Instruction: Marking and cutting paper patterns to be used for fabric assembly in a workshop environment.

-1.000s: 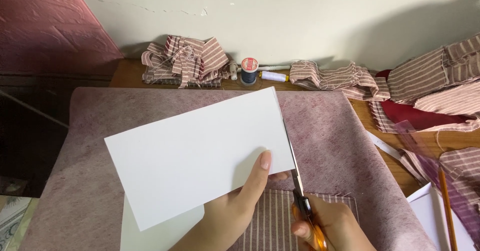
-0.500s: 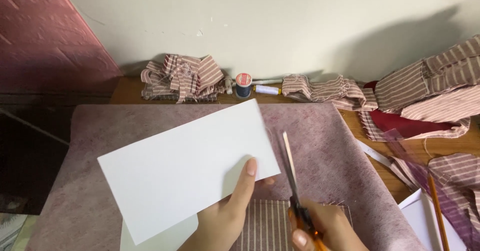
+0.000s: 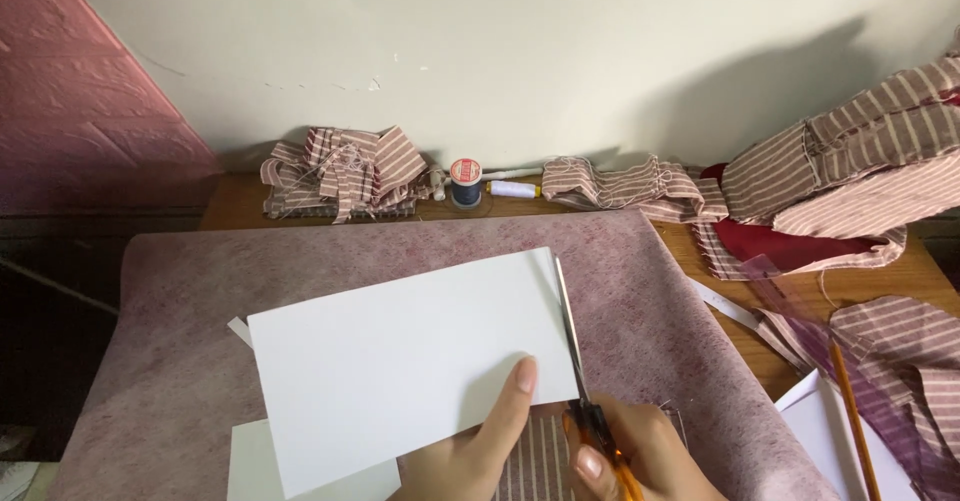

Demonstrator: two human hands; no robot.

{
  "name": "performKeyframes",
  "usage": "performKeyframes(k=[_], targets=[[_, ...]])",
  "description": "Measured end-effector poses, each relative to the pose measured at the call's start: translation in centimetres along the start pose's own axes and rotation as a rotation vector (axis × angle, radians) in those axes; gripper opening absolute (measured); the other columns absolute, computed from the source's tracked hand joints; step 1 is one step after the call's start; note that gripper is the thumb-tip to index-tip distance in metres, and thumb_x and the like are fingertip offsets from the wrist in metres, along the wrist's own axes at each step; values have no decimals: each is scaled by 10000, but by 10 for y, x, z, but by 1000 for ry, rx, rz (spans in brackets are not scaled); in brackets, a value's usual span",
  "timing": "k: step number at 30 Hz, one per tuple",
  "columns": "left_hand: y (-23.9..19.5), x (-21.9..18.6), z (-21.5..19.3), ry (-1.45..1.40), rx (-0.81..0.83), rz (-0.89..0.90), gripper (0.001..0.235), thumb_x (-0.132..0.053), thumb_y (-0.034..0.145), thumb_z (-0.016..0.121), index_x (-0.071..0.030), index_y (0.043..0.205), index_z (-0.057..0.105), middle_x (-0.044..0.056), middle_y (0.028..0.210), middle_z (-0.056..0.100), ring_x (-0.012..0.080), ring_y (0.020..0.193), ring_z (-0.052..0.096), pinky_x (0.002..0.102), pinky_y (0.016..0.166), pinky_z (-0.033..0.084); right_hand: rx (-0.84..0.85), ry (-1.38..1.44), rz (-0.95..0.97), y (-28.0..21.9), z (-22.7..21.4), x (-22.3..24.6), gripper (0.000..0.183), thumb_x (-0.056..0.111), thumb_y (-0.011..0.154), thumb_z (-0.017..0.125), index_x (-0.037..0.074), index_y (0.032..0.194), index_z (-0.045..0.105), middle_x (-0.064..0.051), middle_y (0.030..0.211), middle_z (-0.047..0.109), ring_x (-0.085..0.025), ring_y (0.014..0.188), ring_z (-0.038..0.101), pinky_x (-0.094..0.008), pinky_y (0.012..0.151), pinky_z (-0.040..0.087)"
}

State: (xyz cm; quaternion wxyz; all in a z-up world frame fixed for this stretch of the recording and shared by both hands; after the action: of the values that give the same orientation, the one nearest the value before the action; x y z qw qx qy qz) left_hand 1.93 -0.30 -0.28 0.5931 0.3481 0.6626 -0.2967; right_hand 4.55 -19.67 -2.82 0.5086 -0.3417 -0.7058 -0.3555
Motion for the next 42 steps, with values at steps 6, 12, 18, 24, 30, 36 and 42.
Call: performKeyframes(k=[6, 12, 18, 24, 30, 36, 42], targets=[[-1, -9, -1, 139, -10, 282, 408, -451, 744, 922, -131, 991, 868, 11, 1017, 911, 162, 996, 870, 304, 1012, 618, -264, -145, 10, -28, -8, -37, 580, 476, 943, 706, 79, 1365, 740, -56, 1009, 825, -95, 894, 774, -286, 795, 609], [-7, -10, 1, 175, -14, 415, 352, -446, 740, 936, -148, 914, 868, 6, 941, 895, 156, 910, 876, 291, 914, 676, -153, -62, -61, -18, -6, -30, 577, 486, 997, 652, 50, 1375, 662, -49, 690, 674, -101, 551, 619, -289, 478, 492], [-6, -11, 0, 173, 44, 527, 312, -384, 792, 924, -159, 1000, 865, 55, 1009, 876, 186, 979, 861, 326, 956, 661, -63, 139, -29, -15, -3, -33, 589, 446, 1007, 690, -24, 1362, 659, -79, 619, 534, -141, 498, 500, -322, 417, 383], [-4, -20, -2, 156, -27, 496, 331, -379, 773, 925, -103, 933, 838, 26, 956, 872, 153, 912, 858, 285, 936, 663, -23, -33, -55, -4, -5, -19, 581, 518, 1009, 639, 3, 1261, 731, -2, 642, 551, -95, 555, 499, -307, 483, 395], [-3, -15, 0, 147, 5, 461, 286, -386, 791, 911, -129, 900, 848, 2, 914, 884, 126, 866, 870, 271, 905, 675, -101, -147, -77, -9, -9, -31, 637, 545, 982, 651, 38, 1366, 692, -8, 733, 661, -86, 647, 606, -294, 561, 505], [-3, -18, -2, 116, 53, 378, 283, -391, 805, 896, -137, 924, 860, -13, 933, 899, 118, 884, 880, 267, 928, 671, -33, -101, -89, 1, -7, -15, 621, 565, 1002, 620, 23, 1280, 738, -11, 738, 651, -100, 662, 591, -301, 564, 474], [-5, -13, 0, 155, 45, 473, 288, -389, 790, 912, -143, 925, 850, -7, 913, 883, 119, 837, 872, 262, 861, 691, -56, 38, -97, -5, -1, -21, 555, 444, 1015, 654, -19, 1322, 664, -33, 611, 541, -117, 496, 513, -317, 428, 387]])
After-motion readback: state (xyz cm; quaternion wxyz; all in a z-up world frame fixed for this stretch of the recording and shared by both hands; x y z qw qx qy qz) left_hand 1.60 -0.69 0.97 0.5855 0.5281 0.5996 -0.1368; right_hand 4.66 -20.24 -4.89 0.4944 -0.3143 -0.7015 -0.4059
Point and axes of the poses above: each hand's wrist, its own y-axis towards the middle knuckle, its own z-axis out of the palm, x = y × z, the point moved 4 cm from there along y, towards the middle knuckle
